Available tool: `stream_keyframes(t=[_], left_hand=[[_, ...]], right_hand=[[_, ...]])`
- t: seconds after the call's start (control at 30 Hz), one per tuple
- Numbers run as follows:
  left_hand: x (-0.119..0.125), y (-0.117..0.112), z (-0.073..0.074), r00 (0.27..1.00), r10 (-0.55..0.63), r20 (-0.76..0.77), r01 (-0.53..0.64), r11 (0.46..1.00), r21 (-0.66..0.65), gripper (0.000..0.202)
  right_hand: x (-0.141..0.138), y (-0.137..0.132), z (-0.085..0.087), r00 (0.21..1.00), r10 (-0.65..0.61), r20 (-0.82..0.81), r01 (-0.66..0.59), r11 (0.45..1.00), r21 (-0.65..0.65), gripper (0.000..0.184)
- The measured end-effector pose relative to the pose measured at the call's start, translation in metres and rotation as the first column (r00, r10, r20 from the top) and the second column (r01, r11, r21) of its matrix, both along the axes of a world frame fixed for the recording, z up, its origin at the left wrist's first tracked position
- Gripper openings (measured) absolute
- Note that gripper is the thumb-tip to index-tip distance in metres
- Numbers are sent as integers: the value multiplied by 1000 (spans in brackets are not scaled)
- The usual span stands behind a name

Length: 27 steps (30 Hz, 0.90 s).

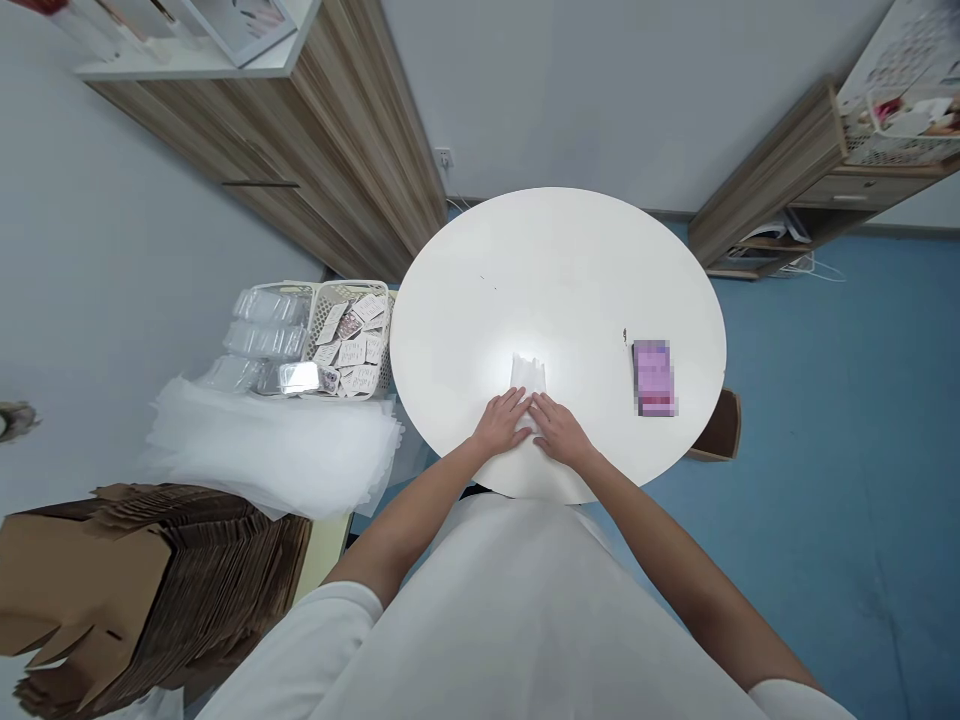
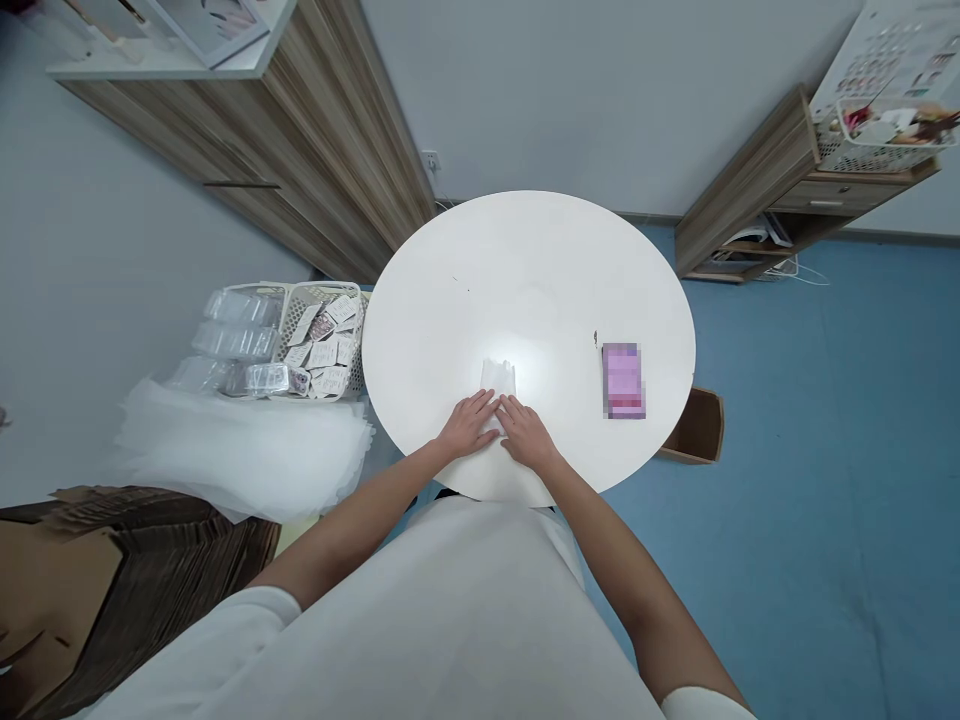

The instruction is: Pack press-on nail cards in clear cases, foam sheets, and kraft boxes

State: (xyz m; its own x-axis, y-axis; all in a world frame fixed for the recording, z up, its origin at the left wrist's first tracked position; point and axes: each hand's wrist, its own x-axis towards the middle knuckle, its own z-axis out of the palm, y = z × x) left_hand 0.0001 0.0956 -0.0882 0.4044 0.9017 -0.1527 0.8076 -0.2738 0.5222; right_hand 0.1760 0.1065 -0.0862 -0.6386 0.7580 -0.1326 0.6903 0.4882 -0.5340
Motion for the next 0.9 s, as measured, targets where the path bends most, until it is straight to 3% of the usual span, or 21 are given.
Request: stream_keyframes(t=[0.1,0.2,0.33,0.5,0.6,0.73,0.9], left_hand=[[-1,4,0,997,39,61,-38,999,-26,58],[-1,13,2,992,71,108,-64,996,-69,58],[0,17,10,985,101,143,-76,983,-169,54],[-2,-7,25,982,28,185,29,953,-301,43],[-6,-25,26,979,12,205,60,937,-343,54],[-10,-32,14,955,182,234,-88,928,-363,61],[-8,-25,-4,839,422,343,-281,877,-391,31]], right_hand=[[-1,7,-6,994,84,69,-84,996,-7,63],[-6,13,-6,993,72,93,-73,997,9,55],[-9,10,6,992,57,113,-52,997,-48,43],[0,-13,21,993,77,89,-57,977,-204,45],[5,-23,26,999,40,19,-33,957,-289,46],[6,-14,26,994,-101,-49,73,913,-401,31],[0,11,16,953,-303,6,265,824,-500,34]])
